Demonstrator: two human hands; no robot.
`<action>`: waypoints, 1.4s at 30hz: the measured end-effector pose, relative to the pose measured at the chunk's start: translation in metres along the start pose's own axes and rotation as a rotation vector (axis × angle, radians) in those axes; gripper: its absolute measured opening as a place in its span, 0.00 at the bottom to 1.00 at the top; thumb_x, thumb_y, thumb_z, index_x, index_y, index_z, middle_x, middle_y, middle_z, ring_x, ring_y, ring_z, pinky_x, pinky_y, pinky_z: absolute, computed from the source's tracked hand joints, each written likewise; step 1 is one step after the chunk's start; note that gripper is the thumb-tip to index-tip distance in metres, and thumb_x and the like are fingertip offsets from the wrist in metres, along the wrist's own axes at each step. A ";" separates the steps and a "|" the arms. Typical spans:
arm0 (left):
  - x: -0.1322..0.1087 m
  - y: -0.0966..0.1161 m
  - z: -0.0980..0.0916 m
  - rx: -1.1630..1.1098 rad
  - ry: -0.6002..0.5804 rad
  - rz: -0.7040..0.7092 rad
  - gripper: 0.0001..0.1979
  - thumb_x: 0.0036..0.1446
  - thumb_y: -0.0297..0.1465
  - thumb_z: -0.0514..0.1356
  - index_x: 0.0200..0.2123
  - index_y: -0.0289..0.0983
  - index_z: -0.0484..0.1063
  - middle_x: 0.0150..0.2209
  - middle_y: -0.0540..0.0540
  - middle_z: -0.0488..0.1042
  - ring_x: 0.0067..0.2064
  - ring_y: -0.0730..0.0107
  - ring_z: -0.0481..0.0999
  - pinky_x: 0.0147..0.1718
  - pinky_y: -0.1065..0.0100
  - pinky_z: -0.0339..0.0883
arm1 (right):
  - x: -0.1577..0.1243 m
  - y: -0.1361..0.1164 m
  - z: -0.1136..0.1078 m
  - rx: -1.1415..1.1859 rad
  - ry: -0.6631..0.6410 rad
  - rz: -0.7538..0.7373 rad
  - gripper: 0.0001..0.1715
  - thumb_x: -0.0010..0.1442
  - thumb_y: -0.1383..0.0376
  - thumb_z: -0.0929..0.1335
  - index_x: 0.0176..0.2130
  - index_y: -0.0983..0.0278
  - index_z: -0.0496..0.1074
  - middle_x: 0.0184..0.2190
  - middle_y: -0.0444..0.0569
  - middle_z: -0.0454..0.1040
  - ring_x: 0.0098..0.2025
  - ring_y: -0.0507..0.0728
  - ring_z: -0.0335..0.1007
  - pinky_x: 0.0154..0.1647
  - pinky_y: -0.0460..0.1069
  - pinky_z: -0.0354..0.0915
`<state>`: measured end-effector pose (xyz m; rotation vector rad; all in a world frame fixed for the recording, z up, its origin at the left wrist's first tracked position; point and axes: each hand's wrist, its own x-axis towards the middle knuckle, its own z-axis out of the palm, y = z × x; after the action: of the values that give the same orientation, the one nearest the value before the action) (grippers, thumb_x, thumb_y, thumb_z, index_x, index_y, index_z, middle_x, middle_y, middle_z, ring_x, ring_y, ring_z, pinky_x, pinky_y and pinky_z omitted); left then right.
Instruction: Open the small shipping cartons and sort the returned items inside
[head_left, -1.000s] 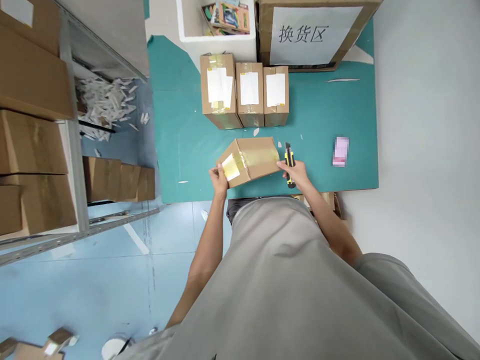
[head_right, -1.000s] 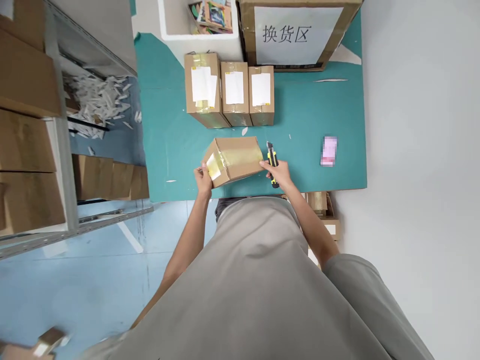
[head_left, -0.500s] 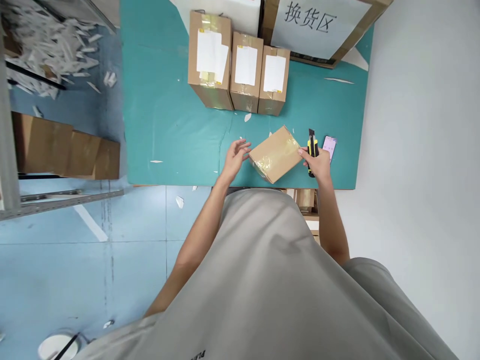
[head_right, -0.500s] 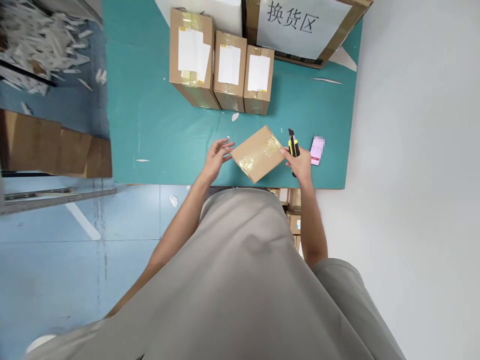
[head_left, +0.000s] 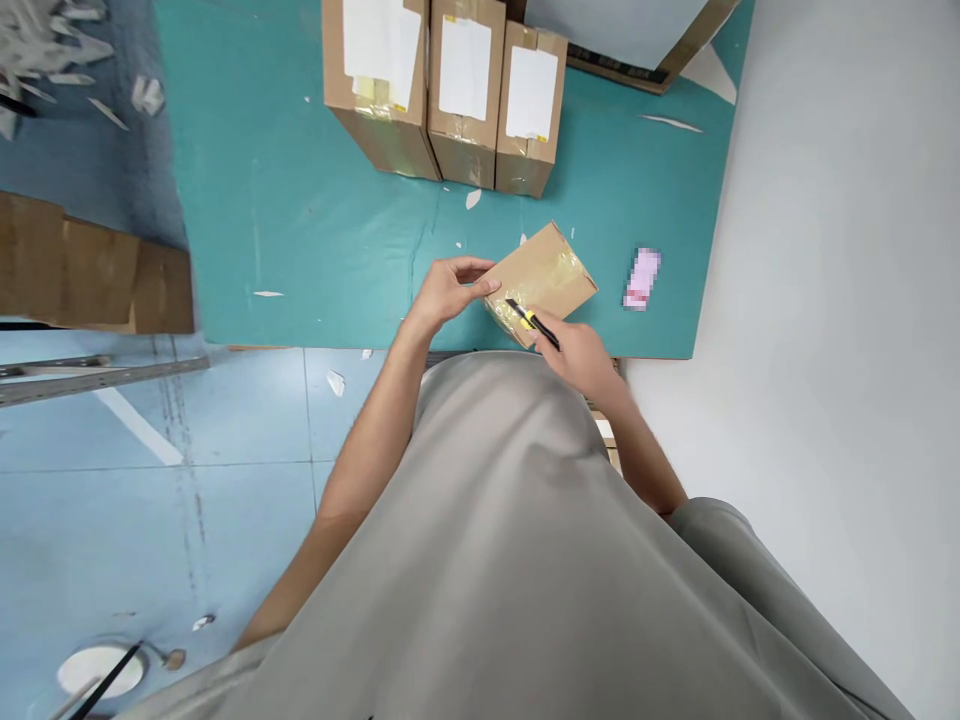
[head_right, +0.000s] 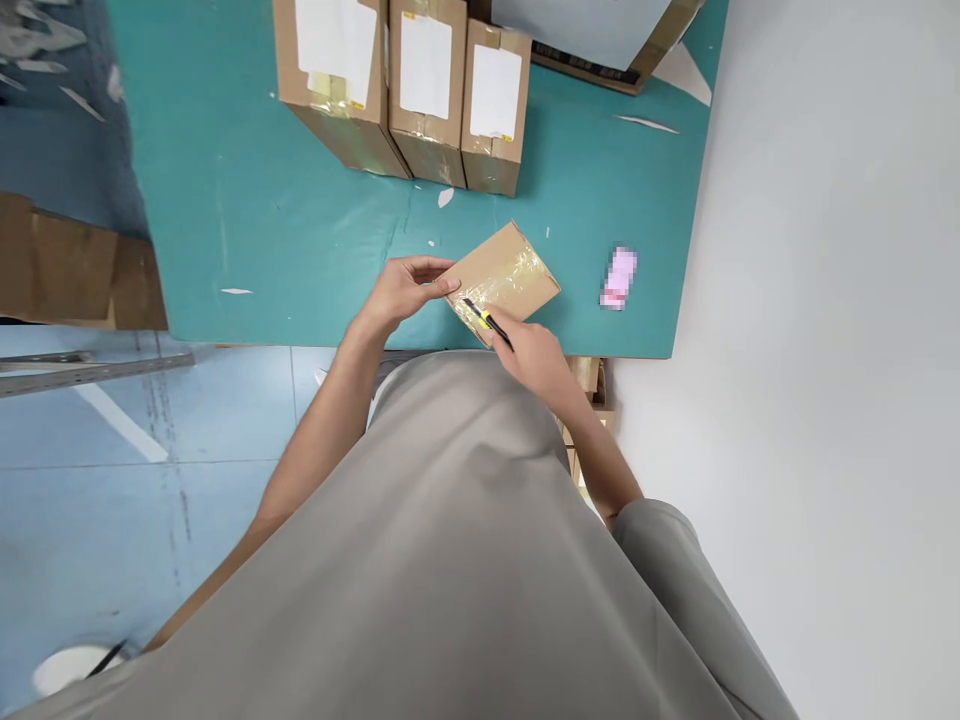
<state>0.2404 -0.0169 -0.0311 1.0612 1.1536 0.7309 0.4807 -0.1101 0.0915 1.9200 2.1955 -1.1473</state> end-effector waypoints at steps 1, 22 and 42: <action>0.000 -0.001 0.000 -0.011 0.007 -0.006 0.34 0.46 0.51 0.84 0.50 0.35 0.89 0.51 0.37 0.89 0.57 0.42 0.86 0.64 0.43 0.80 | 0.001 -0.006 0.001 -0.028 -0.037 0.007 0.32 0.84 0.53 0.60 0.79 0.57 0.69 0.51 0.54 0.90 0.48 0.67 0.86 0.52 0.53 0.73; -0.003 -0.011 0.008 -0.060 0.063 -0.040 0.39 0.38 0.55 0.86 0.47 0.35 0.89 0.50 0.38 0.90 0.57 0.41 0.87 0.62 0.44 0.82 | 0.024 -0.039 -0.003 -0.287 -0.197 0.034 0.31 0.83 0.63 0.60 0.78 0.59 0.69 0.54 0.61 0.88 0.53 0.71 0.85 0.52 0.57 0.71; -0.009 -0.011 0.004 0.062 0.023 -0.002 0.38 0.47 0.58 0.80 0.53 0.38 0.89 0.56 0.38 0.88 0.57 0.44 0.87 0.60 0.46 0.82 | -0.025 0.002 -0.011 -0.129 -0.085 0.143 0.33 0.81 0.48 0.64 0.76 0.56 0.71 0.41 0.56 0.89 0.40 0.72 0.85 0.42 0.56 0.69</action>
<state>0.2409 -0.0299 -0.0375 1.1056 1.2034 0.7107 0.4935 -0.1262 0.1098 1.9038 2.0000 -1.0199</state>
